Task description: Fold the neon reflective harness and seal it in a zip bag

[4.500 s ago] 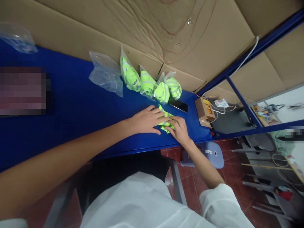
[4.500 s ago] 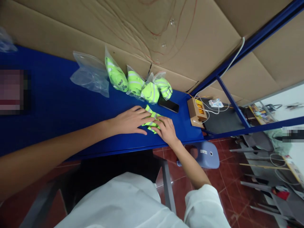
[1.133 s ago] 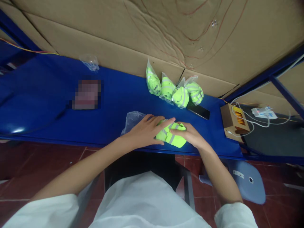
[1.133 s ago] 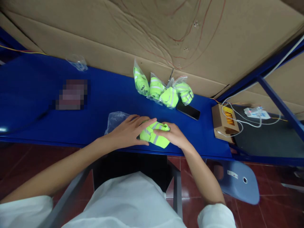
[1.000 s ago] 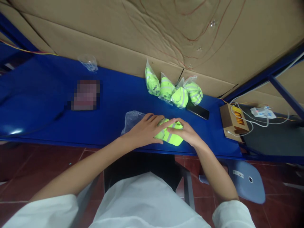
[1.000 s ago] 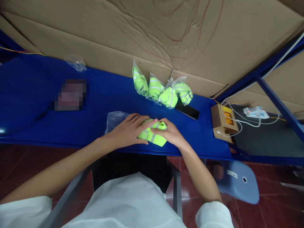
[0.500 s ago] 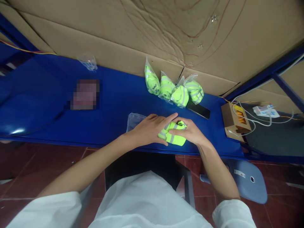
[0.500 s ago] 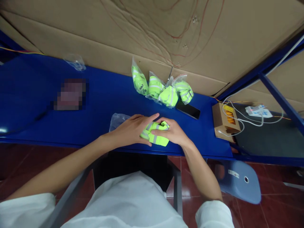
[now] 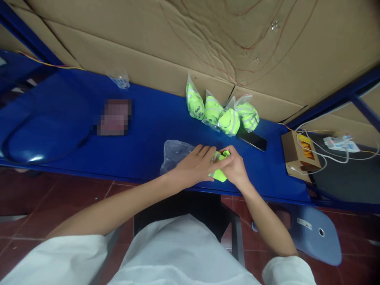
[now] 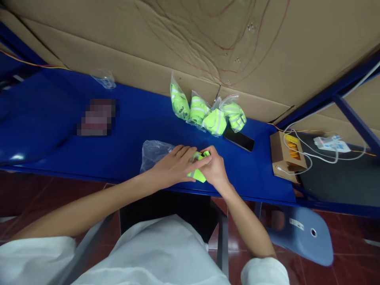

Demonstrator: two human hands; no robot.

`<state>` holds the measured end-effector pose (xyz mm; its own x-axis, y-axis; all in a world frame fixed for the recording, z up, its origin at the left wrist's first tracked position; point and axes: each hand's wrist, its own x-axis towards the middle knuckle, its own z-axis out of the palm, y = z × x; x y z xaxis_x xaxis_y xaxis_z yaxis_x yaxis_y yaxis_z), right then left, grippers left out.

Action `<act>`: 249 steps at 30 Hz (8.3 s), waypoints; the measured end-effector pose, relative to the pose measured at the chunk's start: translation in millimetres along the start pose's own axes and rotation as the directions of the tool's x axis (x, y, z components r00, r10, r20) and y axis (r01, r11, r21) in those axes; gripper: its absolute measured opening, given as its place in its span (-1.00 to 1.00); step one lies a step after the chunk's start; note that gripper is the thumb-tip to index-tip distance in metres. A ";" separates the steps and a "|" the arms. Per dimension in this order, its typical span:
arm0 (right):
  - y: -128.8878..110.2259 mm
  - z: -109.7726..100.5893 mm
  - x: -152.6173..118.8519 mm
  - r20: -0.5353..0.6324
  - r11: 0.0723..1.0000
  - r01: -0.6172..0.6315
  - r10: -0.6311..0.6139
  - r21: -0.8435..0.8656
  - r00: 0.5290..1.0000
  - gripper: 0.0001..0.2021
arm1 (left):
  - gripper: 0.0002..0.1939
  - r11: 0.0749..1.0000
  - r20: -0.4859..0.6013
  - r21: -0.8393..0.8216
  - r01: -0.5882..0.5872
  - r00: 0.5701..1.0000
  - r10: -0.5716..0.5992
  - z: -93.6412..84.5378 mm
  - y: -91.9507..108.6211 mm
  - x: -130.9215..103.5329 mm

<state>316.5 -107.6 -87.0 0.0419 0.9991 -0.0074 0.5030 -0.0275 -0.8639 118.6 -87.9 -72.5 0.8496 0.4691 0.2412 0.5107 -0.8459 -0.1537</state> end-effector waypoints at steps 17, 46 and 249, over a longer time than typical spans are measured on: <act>-8.2 11.3 -25.3 0.077 0.901 -0.150 0.129 0.407 0.989 -0.54 | 0.10 0.999 -0.038 -0.014 -0.033 0.999 0.032 -4.9 -14.5 -10.4; 13.7 19.4 -18.3 0.121 0.978 -0.094 0.072 0.188 0.990 -0.65 | 0.04 0.983 -0.008 -0.157 0.100 0.995 -0.102 12.0 -20.2 -24.0; 24.5 -8.7 78.2 0.081 0.977 -0.040 0.023 0.209 0.996 -0.50 | -0.89 -0.419 0.518 -0.855 0.304 0.527 -0.674 40.7 -138.4 11.0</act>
<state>339.6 -30.4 -104.3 -0.0162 0.9975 -0.0682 0.3093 -0.0599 -0.9491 62.7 44.6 -87.5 0.1716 0.9487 -0.2654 -0.0688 0.2803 0.9575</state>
